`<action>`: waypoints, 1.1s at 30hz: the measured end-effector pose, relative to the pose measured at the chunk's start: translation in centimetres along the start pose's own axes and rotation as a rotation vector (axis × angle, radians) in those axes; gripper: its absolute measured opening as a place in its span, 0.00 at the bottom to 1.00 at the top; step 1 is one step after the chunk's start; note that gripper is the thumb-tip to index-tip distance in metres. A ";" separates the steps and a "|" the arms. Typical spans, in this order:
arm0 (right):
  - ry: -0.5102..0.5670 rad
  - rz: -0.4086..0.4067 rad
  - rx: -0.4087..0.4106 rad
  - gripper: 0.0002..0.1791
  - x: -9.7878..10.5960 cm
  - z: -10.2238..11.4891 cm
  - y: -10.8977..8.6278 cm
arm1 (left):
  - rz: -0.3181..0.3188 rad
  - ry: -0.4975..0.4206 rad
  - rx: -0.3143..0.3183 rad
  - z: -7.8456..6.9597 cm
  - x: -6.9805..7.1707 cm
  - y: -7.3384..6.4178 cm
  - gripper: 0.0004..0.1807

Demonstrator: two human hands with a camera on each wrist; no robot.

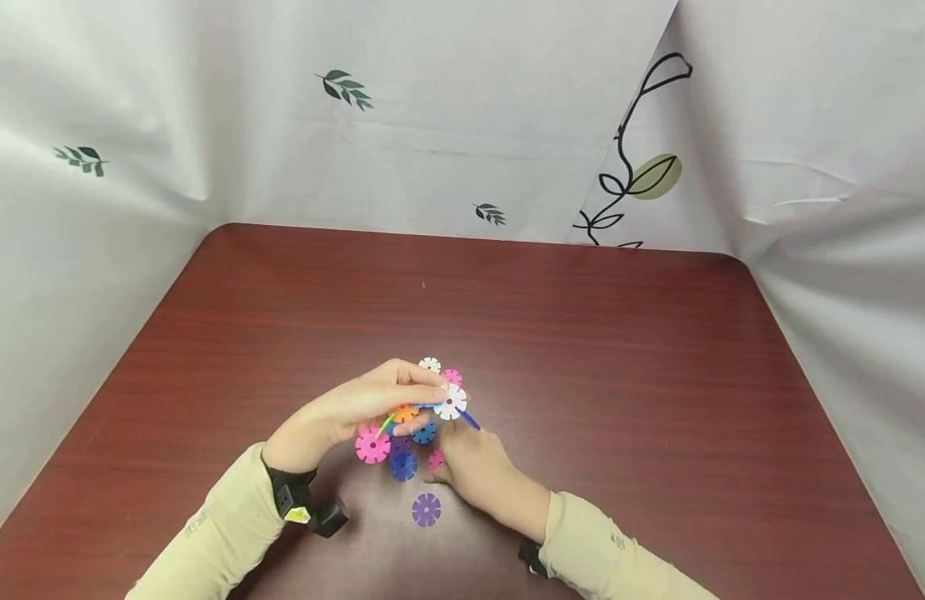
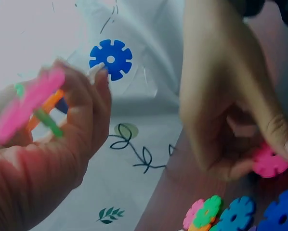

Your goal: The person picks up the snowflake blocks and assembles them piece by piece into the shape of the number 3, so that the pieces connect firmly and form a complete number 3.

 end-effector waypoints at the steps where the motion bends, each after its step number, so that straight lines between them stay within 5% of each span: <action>1: 0.085 0.009 0.001 0.20 0.1 -0.3 0.0 | -0.008 0.003 0.005 0.0 -0.1 0.0 0.13; 8: 0.731 0.085 -0.044 0.11 1.4 -3.1 -2.3 | -0.089 0.048 0.005 0.0 0.1 0.2 0.08; 12: 0.954 0.018 0.010 0.12 3.1 -3.9 -4.3 | -0.087 0.044 0.002 0.1 0.4 0.2 0.06; 19: 1.073 -0.216 0.142 0.21 5.5 -3.6 -5.8 | -0.085 0.072 -0.005 0.0 0.5 0.2 0.12; 33: 1.111 -0.211 0.196 0.23 5.7 -2.5 -5.0 | -0.088 0.133 -0.016 -0.7 0.5 0.3 0.12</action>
Point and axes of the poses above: each hand's wrist, its own y-axis towards the middle knuckle, its own x-axis out of the back of the hand, z = x × y, the point moved 4 cm from there along y, towards the middle knuckle, and after that the axes turned 2 degrees about z, right-handed, at the moved point
